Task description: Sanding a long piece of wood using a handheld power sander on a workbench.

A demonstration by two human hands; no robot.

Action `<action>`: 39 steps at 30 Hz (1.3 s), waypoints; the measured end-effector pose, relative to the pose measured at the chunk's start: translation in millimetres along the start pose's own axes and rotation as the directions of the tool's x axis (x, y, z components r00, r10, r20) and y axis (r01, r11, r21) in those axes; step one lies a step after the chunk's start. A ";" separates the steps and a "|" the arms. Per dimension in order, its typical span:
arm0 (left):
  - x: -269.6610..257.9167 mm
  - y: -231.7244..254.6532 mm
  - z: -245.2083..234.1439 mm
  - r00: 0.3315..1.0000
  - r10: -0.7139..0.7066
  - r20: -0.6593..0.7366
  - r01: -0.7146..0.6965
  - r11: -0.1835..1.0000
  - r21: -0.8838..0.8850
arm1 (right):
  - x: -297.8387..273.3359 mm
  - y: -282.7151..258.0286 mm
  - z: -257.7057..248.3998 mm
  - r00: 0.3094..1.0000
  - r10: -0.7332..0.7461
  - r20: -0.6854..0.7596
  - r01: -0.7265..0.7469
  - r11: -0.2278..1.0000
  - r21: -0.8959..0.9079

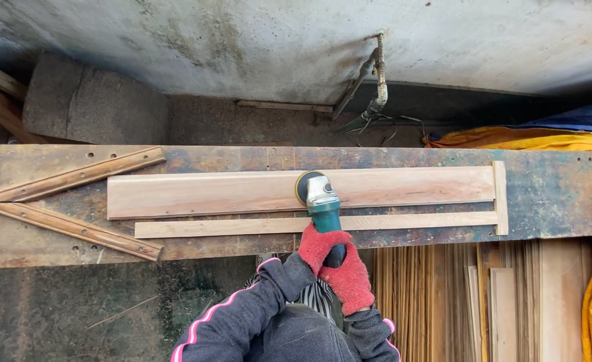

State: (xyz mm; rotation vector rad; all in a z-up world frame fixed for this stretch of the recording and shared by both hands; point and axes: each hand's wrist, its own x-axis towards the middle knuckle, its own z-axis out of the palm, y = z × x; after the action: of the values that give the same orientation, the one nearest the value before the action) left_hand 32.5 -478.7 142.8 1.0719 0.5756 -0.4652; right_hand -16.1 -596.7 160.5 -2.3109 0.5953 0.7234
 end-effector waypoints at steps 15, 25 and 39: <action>-0.1 12.8 0.5 1.000 -0.024 0.007 0.024 0.997 -0.075 | 5.8 -6.6 -0.6 1.000 0.025 0.003 -0.025 1.000 -0.014; 3.3 3.5 24.0 0.998 0.001 0.069 0.005 0.996 -0.093 | 3.9 5.0 -16.8 0.997 0.065 -0.030 -0.064 0.998 0.028; 3.9 15.0 23.7 0.999 -0.015 0.047 0.017 0.999 -0.042 | 13.6 5.8 -12.4 0.999 0.051 0.016 -0.052 0.999 0.005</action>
State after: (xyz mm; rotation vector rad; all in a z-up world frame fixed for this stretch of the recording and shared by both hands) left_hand 49.7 -494.5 159.0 1.0145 0.5508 -0.4893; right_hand -5.0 -612.3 157.6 -2.2902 0.6507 0.7632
